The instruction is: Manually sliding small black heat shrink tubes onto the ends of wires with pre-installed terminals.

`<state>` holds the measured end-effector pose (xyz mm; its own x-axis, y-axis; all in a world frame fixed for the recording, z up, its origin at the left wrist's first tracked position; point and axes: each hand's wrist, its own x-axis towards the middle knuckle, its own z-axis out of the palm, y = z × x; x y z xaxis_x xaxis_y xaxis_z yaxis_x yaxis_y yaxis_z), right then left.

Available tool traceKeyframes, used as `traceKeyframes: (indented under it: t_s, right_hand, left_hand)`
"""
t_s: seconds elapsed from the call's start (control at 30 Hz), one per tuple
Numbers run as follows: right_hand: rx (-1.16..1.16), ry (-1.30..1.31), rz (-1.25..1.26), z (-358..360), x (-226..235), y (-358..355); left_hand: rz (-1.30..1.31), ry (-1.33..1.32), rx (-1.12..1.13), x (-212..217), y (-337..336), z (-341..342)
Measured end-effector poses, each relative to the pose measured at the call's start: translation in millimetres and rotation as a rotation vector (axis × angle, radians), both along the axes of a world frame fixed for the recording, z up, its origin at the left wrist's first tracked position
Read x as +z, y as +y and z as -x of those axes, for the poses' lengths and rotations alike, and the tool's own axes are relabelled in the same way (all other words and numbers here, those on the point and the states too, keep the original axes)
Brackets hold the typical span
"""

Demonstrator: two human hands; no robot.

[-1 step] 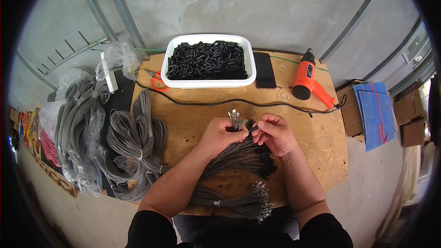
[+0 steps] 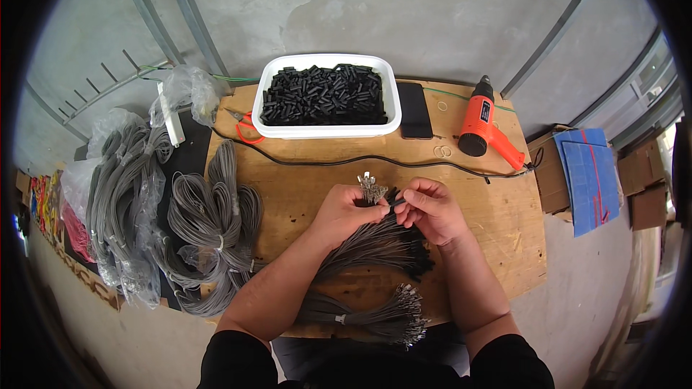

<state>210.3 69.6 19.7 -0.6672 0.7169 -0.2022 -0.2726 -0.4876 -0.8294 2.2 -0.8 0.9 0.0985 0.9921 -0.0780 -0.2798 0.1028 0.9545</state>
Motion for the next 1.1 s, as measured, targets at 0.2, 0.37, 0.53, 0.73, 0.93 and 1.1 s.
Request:
traceKeyframes:
  t_s: [0.2,0.37,0.53,0.73,0.93,1.1]
  right_hand:
    - [-0.008,0.002,0.013,0,1,-1]
    - [-0.009,0.005,0.015,0,1,0]
    - [-0.054,-0.062,-0.052,0,4,-2]
    - [-0.379,-0.077,-0.090,-7,7,7]
    - [-0.432,-0.098,-0.138,-3,2,9]
    - [-0.464,-0.173,-0.347,2,-5,7]
  left_hand:
    - [0.007,-0.008,0.001,1,0,0]
    - [0.016,-0.018,-0.004,3,-1,-1]
    - [-0.016,0.039,-0.010,-3,0,1]
    - [-0.090,0.425,0.103,2,3,-4]
    - [0.015,0.223,0.057,-3,5,0]
    - [0.095,0.096,0.046,-6,4,1]
